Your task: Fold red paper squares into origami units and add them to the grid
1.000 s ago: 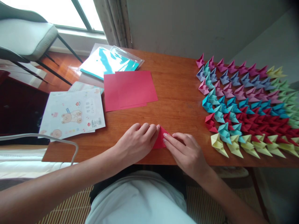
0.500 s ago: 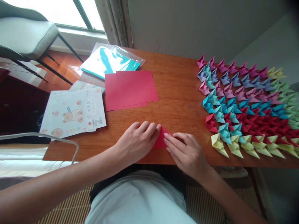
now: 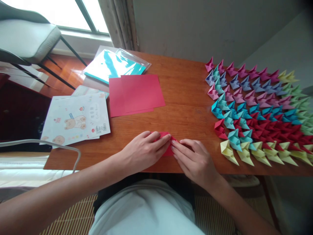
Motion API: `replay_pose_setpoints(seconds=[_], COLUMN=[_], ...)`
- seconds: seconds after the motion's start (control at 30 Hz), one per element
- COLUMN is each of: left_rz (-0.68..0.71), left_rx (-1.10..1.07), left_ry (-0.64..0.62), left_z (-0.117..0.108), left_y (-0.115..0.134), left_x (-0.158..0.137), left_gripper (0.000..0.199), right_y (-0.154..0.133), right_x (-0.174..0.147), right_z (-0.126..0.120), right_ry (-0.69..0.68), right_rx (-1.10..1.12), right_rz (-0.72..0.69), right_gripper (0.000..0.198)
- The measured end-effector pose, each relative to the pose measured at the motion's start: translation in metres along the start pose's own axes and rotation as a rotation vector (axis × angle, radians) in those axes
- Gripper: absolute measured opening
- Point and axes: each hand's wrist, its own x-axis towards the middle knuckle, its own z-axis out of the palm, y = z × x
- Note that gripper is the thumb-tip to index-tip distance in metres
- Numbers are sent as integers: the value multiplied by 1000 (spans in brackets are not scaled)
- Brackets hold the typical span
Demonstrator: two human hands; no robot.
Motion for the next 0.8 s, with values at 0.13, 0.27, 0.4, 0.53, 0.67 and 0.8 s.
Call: replay_pose_setpoints(seconds=[0.13, 0.27, 0.4, 0.53, 0.67, 0.8], left_rz=[48, 68, 100, 112, 119, 108], left_rx=[-30, -102, -167, -186, -192, -192], left_ry=[-62, -133, -186, -210, -218, -229], left_z=[-5, -12, -20, -24, -24, -25], left_y=[-4, -10, -15, -17, -17, -16], left_x=[-2, -3, -2, -2, -3, -3], left_gripper=[38, 48, 61, 60, 57, 57], right_y=[0, 0, -2, 2, 18, 33], right_x=[0, -1, 2, 18, 43, 63], right_z=[1, 1, -5, -16, -20, -20], right_ry=[-2, -6, -32, -71, -71, -277], right_rx=[1, 17, 48, 192, 292, 268], right_rz=[1, 8, 53, 179, 413, 519], right_gripper=[31, 32, 28, 16, 20, 10])
